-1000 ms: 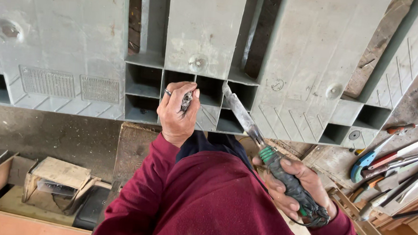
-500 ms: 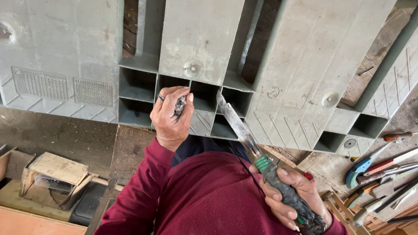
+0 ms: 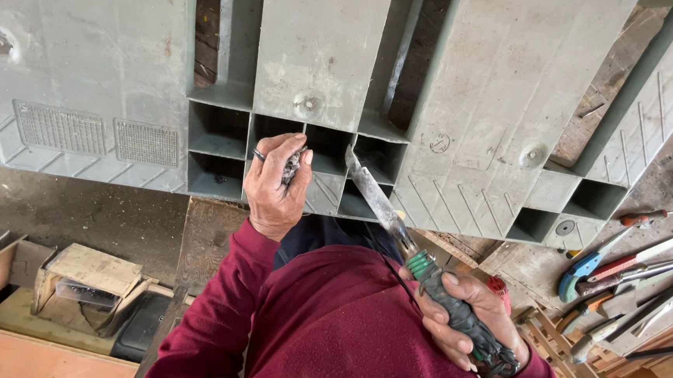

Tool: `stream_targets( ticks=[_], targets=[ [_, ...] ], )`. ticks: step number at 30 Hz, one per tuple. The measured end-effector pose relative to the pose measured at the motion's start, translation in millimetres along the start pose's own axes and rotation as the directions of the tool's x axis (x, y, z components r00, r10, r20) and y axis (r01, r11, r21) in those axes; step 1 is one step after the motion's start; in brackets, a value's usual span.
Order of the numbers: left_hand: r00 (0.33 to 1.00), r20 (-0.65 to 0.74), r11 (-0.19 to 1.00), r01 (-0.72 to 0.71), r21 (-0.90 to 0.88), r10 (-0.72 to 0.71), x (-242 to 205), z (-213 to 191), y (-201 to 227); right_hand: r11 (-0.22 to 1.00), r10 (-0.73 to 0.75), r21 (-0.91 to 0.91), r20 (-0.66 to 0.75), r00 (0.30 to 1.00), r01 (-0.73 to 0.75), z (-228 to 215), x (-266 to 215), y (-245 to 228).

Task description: The person uses a soldering iron to melt and fill holes in a gray plastic pallet. They repeatedly apply a gray filler material to the heated areas, smoothing it into the surface. The person works on several spots across the pallet, occasionally moving the pallet to access different sections.

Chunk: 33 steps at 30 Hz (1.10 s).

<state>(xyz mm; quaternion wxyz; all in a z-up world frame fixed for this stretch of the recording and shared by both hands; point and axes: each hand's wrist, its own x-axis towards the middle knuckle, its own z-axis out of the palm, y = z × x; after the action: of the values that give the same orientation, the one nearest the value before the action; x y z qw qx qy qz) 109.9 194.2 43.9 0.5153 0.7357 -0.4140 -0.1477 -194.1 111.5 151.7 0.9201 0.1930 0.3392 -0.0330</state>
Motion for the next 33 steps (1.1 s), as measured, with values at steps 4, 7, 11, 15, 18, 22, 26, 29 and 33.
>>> stream_targets(
  ticks=[4,7,11,15,18,22,26,29,33],
  targets=[
    [0.998,-0.065,1.000,0.007,-0.022,-0.008,-8.6,3.1,-7.1,0.997,-0.046,0.055,-0.016,0.999,0.047,-3.2,-1.4,3.2],
    [0.987,-0.108,0.974,0.096,-0.207,-0.120,-14.1,4.2,-14.5,0.997,-0.031,0.070,0.014,0.999,0.030,-4.7,1.1,7.4],
    [0.989,-0.111,0.978,0.077,-0.192,-0.100,-18.9,5.3,-18.8,0.945,-0.097,-0.317,-0.040,0.995,0.079,1.8,-2.3,8.7],
    [0.994,-0.062,0.988,0.084,-0.128,-0.093,-15.3,1.7,-17.2,-0.054,-0.514,-0.942,-0.259,0.818,-0.332,24.5,-18.9,8.3],
    [0.998,0.013,0.998,0.056,-0.043,-0.056,-14.7,-1.6,-15.5,-0.417,-0.624,-0.853,0.017,0.781,-0.315,33.4,-17.6,13.5],
    [0.994,0.111,1.000,-0.011,0.004,0.010,-15.8,-5.8,-15.3,-0.628,-0.515,-0.741,0.168,0.841,-0.236,37.0,-5.8,5.8],
    [0.985,0.173,0.998,-0.013,0.057,0.003,-17.1,-6.6,-15.2,-0.711,-0.464,-0.662,0.192,0.865,-0.235,38.2,2.4,-7.1],
    [0.984,0.176,0.997,0.014,0.080,-0.028,-15.3,-4.9,-13.1,-0.874,-0.340,-0.468,0.393,0.855,-0.133,37.7,1.9,-10.1],
    [0.995,0.091,0.999,-0.041,0.011,0.040,-3.5,-2.6,-3.9,-0.789,-0.451,-0.594,0.388,0.804,-0.156,31.8,4.4,-6.6]
  ],
)
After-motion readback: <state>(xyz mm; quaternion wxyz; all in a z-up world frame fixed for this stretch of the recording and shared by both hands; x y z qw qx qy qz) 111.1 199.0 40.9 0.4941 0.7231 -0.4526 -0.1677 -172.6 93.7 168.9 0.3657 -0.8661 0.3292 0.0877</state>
